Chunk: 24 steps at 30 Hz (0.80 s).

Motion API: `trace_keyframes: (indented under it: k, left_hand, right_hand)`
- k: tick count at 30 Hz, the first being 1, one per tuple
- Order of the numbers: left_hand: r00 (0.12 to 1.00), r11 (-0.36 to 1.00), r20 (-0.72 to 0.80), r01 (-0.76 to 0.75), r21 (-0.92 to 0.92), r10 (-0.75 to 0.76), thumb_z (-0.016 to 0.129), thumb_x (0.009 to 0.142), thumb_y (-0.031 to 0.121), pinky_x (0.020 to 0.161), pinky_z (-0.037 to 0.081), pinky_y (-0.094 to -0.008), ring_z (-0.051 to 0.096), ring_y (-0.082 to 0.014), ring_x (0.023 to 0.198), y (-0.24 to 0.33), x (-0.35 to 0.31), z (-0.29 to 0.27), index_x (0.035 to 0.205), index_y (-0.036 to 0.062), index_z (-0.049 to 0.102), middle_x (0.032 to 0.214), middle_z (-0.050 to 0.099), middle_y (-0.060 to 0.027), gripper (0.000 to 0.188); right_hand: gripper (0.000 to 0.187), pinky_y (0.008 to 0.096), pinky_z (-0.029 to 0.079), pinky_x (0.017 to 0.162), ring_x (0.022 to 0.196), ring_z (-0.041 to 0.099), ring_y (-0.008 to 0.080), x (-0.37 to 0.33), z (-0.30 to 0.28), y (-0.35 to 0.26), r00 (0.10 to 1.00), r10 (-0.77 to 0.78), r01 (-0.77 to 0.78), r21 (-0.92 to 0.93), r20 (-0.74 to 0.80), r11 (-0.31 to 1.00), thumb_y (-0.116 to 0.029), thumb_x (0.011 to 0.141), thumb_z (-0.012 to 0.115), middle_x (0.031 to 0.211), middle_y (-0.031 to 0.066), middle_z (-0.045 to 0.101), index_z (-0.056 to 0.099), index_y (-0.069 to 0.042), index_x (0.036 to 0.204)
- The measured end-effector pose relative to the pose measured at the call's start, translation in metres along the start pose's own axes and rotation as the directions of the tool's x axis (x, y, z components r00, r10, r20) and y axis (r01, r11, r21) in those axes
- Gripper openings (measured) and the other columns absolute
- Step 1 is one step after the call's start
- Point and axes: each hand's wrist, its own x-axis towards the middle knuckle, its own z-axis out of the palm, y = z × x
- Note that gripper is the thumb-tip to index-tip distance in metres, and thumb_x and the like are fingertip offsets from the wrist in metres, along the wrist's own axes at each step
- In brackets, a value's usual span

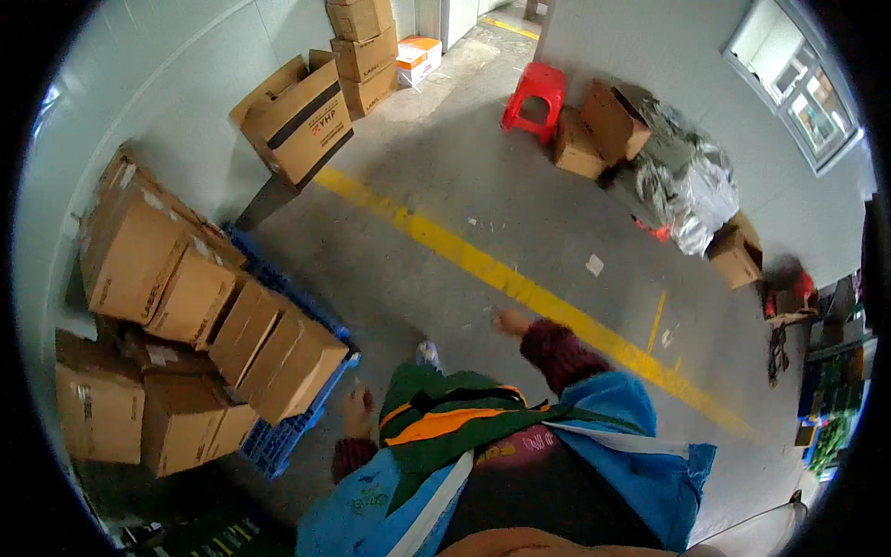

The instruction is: The person collects labels from a container in an office, walks to a warehouse sorting area, and applies the labels to packaged mushrooms before placing the containers into a green crate.

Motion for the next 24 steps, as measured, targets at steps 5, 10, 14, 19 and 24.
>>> trace_keyframes:
  k: [5, 10, 14, 19, 24]
  left_hand:
    - [0.962, 0.963, 0.157, -0.193, -0.19, 0.224, 0.061, 0.09, 0.019, 0.057, 0.037, -0.0253, 0.047, -0.0096, 0.062, 0.269, 0.236, 0.182, 0.084, 0.0033, 0.058, 0.072, 0.053, -0.0005, 0.017]
    - [0.889, 0.927, 0.312, -0.369, 0.058, 0.335, 0.062, 0.089, 0.019, 0.058, 0.04, -0.0254, 0.05, -0.0074, 0.066, 0.39, 0.453, 0.274, 0.089, 0.0026, 0.061, 0.075, 0.056, 0.0004, 0.017]
    - [0.93, 0.967, 0.292, -0.247, 0.055, 0.221, 0.064, 0.089, 0.024, 0.057, 0.041, -0.0256, 0.051, -0.0079, 0.064, 0.353, 0.607, 0.335, 0.091, 0.0033, 0.063, 0.075, 0.058, 0.0005, 0.021]
    - [0.951, 0.961, 0.269, 0.074, 0.268, -0.149, 0.058, 0.09, 0.026, 0.047, 0.038, -0.0373, 0.049, -0.0206, 0.047, 0.276, 0.751, 0.29, 0.071, 0.0056, 0.058, 0.057, 0.054, -0.0041, 0.028]
    - [0.926, 0.812, 0.063, 0.293, 0.505, -0.373, 0.058, 0.089, 0.023, 0.046, 0.039, -0.0351, 0.048, -0.0182, 0.048, 0.311, 0.845, 0.299, 0.072, 0.0071, 0.057, 0.058, 0.052, -0.0027, 0.023]
  right_hand:
    - [0.036, 0.0442, 0.047, 0.089, 0.105, 0.058, 0.0343, -0.061, 0.004, 0.206, 0.787, 0.339, -0.605, 0.542, 0.515, 0.583, -0.019, 0.091, 0.056, 0.121, 0.0185, 0.059, 0.056, -0.006, 0.125]
    - [0.032, 0.0447, 0.047, 0.082, 0.096, 0.059, 0.0339, 0.021, -0.019, 0.241, 0.461, 0.523, -0.883, 0.315, 0.716, 0.348, -0.023, 0.09, 0.056, 0.109, 0.0186, 0.06, 0.058, -0.005, 0.116]
    - [0.031, 0.0451, 0.048, 0.076, 0.089, 0.06, 0.0336, 0.186, -0.095, 0.307, 0.574, 0.486, -0.798, 0.319, 0.659, 0.511, -0.027, 0.089, 0.055, 0.1, 0.0187, 0.061, 0.06, -0.004, 0.109]
    - [0.031, 0.0456, 0.048, 0.069, 0.08, 0.061, 0.0332, 0.498, -0.251, 0.382, 0.921, 0.282, -0.373, 0.401, 0.269, 0.837, -0.031, 0.088, 0.055, 0.088, 0.0188, 0.063, 0.062, -0.002, 0.1]
    - [0.04, 0.0368, 0.052, 0.072, 0.078, 0.065, 0.025, 0.798, -0.46, 0.434, 0.909, 0.415, -0.261, 0.734, -0.031, 0.626, -0.034, 0.083, 0.061, 0.095, 0.0138, 0.066, 0.062, -0.008, 0.115]
